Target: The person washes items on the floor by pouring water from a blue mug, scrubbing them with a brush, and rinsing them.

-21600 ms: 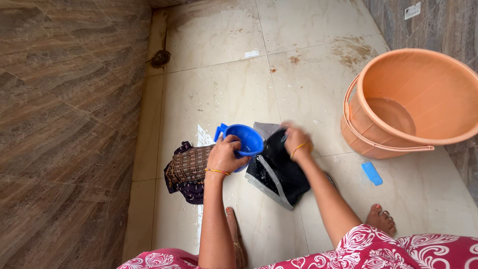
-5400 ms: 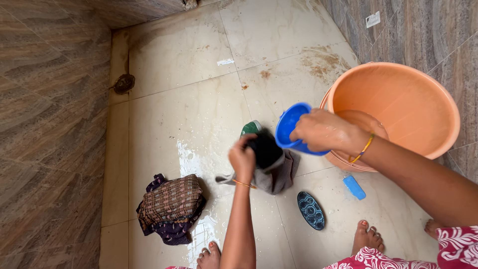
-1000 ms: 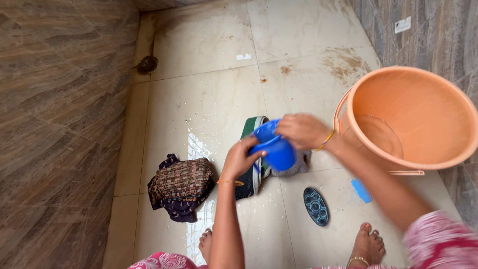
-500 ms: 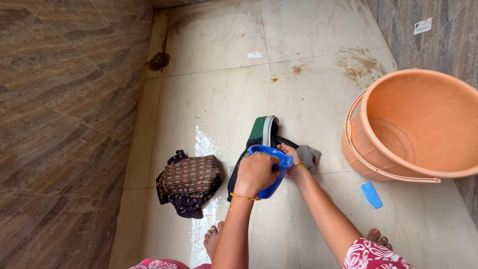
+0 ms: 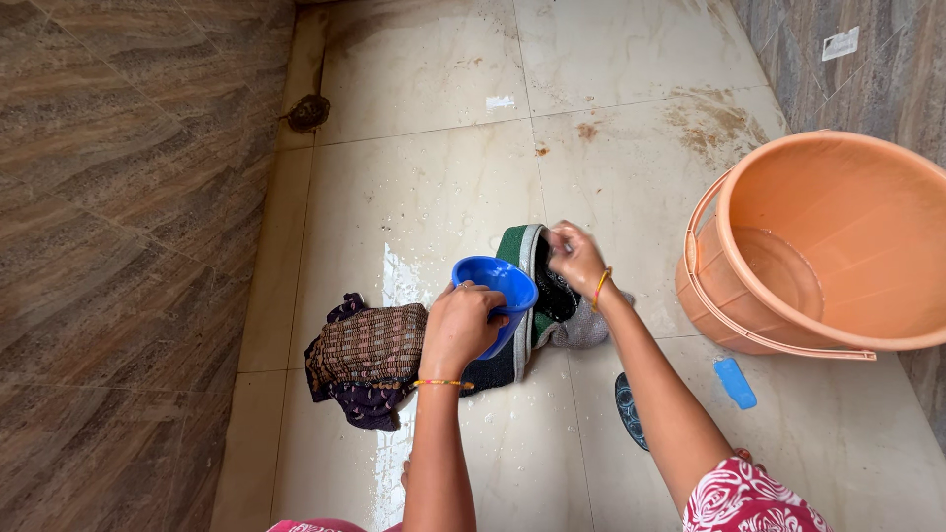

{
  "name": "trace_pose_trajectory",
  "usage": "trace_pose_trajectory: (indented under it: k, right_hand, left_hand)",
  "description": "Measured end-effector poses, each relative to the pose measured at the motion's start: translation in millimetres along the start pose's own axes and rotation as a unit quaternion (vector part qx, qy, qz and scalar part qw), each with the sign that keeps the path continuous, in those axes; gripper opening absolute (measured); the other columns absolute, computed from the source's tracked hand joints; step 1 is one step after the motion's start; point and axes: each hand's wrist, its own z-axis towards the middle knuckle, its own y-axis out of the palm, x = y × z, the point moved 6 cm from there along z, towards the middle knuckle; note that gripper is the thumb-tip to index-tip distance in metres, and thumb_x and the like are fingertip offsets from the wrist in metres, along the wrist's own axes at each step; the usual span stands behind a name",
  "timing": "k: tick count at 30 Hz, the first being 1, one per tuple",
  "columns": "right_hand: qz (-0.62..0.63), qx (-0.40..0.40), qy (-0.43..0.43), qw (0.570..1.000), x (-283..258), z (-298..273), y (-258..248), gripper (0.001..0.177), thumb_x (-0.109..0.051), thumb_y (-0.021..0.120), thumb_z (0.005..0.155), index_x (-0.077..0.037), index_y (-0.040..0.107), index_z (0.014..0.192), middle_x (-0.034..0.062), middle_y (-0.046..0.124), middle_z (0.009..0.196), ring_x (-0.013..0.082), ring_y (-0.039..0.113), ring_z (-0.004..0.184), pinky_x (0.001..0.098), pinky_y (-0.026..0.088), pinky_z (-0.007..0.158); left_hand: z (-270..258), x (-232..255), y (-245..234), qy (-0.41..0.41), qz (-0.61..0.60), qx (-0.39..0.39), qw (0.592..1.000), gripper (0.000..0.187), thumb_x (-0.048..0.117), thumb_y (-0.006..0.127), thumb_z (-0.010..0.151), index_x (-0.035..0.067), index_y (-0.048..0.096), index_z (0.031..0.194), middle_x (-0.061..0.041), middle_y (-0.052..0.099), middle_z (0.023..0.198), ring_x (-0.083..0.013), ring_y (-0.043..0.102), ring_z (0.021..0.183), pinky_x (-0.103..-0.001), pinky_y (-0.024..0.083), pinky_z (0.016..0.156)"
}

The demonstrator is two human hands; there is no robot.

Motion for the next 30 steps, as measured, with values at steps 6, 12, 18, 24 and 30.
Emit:
trace_pose_trajectory:
  k: [6, 12, 18, 24, 30]
  right_hand:
    - [-0.32, -0.269, -0.093, 0.904, -140.0, -42.6, 31.2, 0.076, -0.001, 0.073, 0.062, -0.025, 0.065, 0.133, 0.0074, 0.038, 0.155, 0.0379, 0.024, 0.145, 0.0522, 0.023, 0.117]
    - [-0.338, -0.302, -0.149, 0.879, -149.3, -49.4, 18.8, 0.025, -0.033, 0.085, 0.082, -0.018, 0.079, 0.102, 0.0036, 0.068, 0.135, 0.0286, 0.047, 0.143, 0.0543, 0.02, 0.121]
    - [-0.371, -0.29, 0.064, 0.88, -134.7, -58.9, -13.6, 0.024, -0.018, 0.075, 0.082, -0.017, 0.079, 0.106, 0.0096, 0.075, 0.101, 0.027, 0.07, 0.099, 0.0402, 0.054, 0.092]
    - [-0.397, -0.278, 0.09, 0.87, -111.7, -76.5, -50.2, 0.022, -0.013, 0.073, 0.082, -0.014, 0.078, 0.104, 0.0142, 0.076, 0.093, 0.031, 0.072, 0.088, 0.0419, 0.056, 0.081]
    - [-0.493, -0.253, 0.028, 0.832, -109.0, -88.8, -45.5, 0.032, -0.007, 0.07, 0.072, -0.019, 0.082, 0.099, 0.0167, 0.073, 0.099, 0.0374, 0.07, 0.093, 0.0451, 0.055, 0.086]
  left_hand:
    - [5.7, -18.7, 37.3, 0.009, -0.048, -0.008, 0.999, 0.016, 0.021, 0.081, 0.073, 0.013, 0.077, 0.086, -0.008, 0.073, 0.087, -0.0305, 0.067, 0.091, -0.043, 0.052, 0.088]
    - [12.6, -9.6, 44.4, 0.023, -0.153, 0.036, 0.987, 0.019, 0.017, 0.082, 0.073, 0.009, 0.078, 0.091, -0.009, 0.073, 0.088, -0.0325, 0.067, 0.089, -0.043, 0.054, 0.082]
    - [22.7, -9.0, 76.9, 0.04, -0.232, 0.062, 0.97, 0.023, 0.02, 0.082, 0.075, 0.008, 0.077, 0.093, -0.012, 0.074, 0.106, -0.0309, 0.068, 0.104, -0.041, 0.054, 0.091]
    - [25.9, -34.6, 128.2, 0.047, -0.356, 0.06, 0.932, 0.044, 0.026, 0.077, 0.086, 0.01, 0.067, 0.125, -0.018, 0.063, 0.133, -0.0383, 0.053, 0.129, -0.048, 0.038, 0.108]
    - [9.5, -92.8, 235.5, -0.244, -0.183, -0.03, 0.952, 0.033, 0.03, 0.068, 0.089, 0.02, 0.069, 0.121, -0.011, 0.069, 0.122, -0.0337, 0.065, 0.114, -0.045, 0.05, 0.1]
